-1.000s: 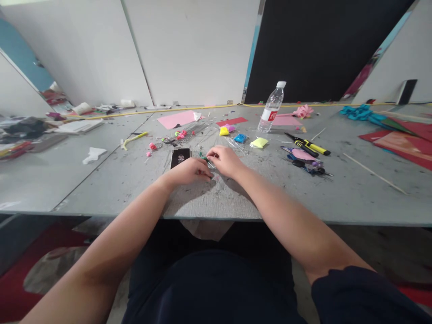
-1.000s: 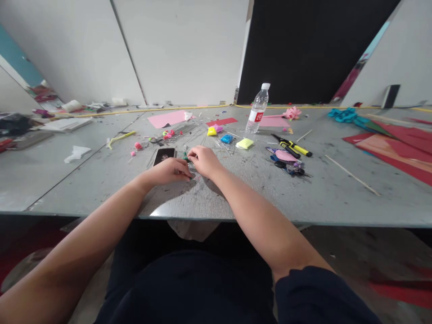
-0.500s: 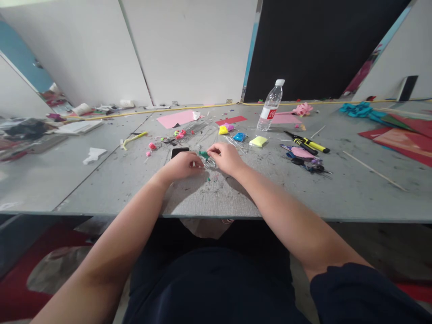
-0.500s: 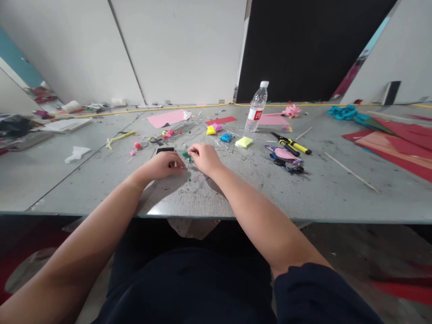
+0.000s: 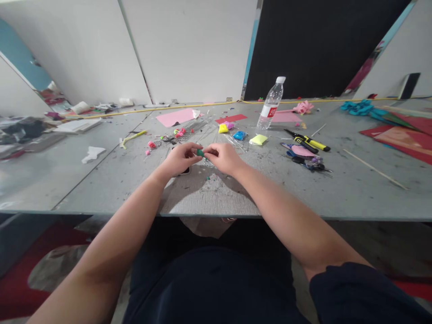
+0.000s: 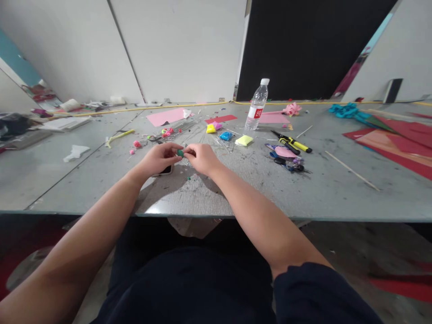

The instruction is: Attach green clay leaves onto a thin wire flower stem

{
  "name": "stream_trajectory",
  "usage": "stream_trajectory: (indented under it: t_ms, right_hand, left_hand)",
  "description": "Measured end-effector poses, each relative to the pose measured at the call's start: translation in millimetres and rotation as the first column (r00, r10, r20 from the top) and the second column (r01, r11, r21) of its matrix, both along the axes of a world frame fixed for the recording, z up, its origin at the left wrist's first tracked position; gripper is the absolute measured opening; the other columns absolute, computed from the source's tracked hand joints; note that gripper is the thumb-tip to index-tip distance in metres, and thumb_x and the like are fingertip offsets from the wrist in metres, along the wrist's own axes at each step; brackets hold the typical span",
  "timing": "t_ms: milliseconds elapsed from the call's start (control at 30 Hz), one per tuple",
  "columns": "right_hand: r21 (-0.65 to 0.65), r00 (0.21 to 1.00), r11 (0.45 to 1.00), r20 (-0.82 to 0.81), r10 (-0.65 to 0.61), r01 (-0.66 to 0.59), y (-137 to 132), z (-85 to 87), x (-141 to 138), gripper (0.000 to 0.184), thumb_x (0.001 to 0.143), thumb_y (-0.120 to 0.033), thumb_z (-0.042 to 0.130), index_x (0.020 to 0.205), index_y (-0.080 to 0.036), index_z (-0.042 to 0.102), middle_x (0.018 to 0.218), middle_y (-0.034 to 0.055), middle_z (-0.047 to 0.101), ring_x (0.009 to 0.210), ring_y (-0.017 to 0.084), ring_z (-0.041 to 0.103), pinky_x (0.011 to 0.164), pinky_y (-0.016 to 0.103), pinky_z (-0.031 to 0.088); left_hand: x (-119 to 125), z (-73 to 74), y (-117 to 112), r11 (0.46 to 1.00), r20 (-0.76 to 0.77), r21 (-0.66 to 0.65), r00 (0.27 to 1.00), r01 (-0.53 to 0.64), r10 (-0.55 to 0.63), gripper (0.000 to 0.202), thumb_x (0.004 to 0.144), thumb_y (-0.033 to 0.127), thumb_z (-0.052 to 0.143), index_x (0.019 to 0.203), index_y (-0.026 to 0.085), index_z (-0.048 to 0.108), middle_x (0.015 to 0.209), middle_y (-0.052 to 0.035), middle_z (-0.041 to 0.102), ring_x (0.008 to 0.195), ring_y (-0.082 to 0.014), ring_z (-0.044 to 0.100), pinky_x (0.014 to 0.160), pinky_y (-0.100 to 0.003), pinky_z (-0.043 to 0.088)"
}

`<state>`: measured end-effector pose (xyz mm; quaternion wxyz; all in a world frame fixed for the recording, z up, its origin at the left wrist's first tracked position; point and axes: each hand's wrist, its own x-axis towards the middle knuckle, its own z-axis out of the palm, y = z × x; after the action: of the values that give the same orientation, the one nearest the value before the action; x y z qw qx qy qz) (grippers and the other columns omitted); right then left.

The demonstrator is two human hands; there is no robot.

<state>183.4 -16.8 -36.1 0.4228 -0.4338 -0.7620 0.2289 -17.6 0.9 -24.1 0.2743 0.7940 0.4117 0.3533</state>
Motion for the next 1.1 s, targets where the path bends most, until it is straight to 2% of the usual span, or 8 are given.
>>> stream_trajectory:
  t_ms: [167,367,700,833,967,1100]
  right_hand:
    - [0.002,0.999,1.000,0.025,-0.020,0.020,0.3,0.1,0.5,0.009,0.089,-0.016,0.066,0.089,-0.016,0.075,0.083,0.0071,0.076,0.076,0.019,0.068,0.074,0.031,0.049]
    - [0.033,0.998,0.999,0.055,0.020,-0.022,0.3,-1.9,0.7,0.010,0.089,-0.020,0.062,0.085,-0.017,0.070,0.079,0.0052,0.073,0.073,0.018,0.063,0.070,0.030,0.046]
    - [0.054,0.989,0.995,0.125,0.075,-0.082,-2.8,-0.2,1.1,0.010,0.085,-0.017,0.059,0.078,-0.017,0.067,0.075,0.0033,0.068,0.070,0.017,0.059,0.068,0.030,0.041]
    - [0.040,0.987,0.994,0.130,0.092,-0.098,-6.6,0.9,-4.1,0.008,0.081,-0.016,0.059,0.075,-0.018,0.062,0.072,0.0022,0.066,0.068,0.016,0.057,0.068,0.030,0.040]
    - [0.021,0.999,1.000,0.027,-0.019,0.018,-7.3,4.4,-2.3,0.015,0.082,-0.020,0.056,0.068,-0.023,0.049,0.063,-0.0014,0.056,0.063,0.016,0.050,0.063,0.030,0.037]
    - [0.021,0.979,0.990,-0.153,-0.133,0.138,-2.1,6.7,7.0,0.026,0.090,-0.023,0.045,0.065,-0.025,0.039,0.061,-0.0010,0.050,0.066,0.017,0.049,0.064,0.031,0.037]
  left_hand:
    - [0.5,-0.2,0.2,0.998,0.089,-0.063,0.996,0.018,-0.013,0.032,0.075,0.023,0.078,0.106,0.017,0.073,0.075,0.0009,0.063,0.062,-0.0094,0.052,0.058,-0.024,0.040]
    - [4.0,4.3,-6.0,0.984,0.183,-0.175,0.983,0.023,0.009,0.035,0.075,0.023,0.079,0.108,0.015,0.070,0.074,0.0005,0.066,0.067,-0.0120,0.062,0.065,-0.027,0.049]
    - [5.6,8.8,-10.4,0.981,0.095,-0.196,0.995,0.009,0.010,0.027,0.069,0.025,0.079,0.093,0.016,0.072,0.080,-0.0037,0.073,0.073,-0.0158,0.065,0.068,-0.030,0.050]
    - [8.1,8.9,-11.4,0.982,0.037,-0.187,0.999,-0.033,0.040,0.021,0.064,0.021,0.073,0.083,0.016,0.067,0.071,-0.0002,0.066,0.066,-0.0143,0.059,0.061,-0.028,0.043]
    - [7.0,8.8,-9.9,0.990,-0.003,-0.105,0.996,-0.089,0.089,0.017,0.063,0.018,0.067,0.079,0.018,0.063,0.067,0.0028,0.059,0.063,-0.0134,0.052,0.059,-0.027,0.038]
    - [4.4,8.1,-8.2,0.992,0.013,-0.053,0.993,-0.117,0.118,0.016,0.066,0.019,0.069,0.081,0.019,0.063,0.066,0.0032,0.056,0.063,-0.0130,0.051,0.061,-0.028,0.039]
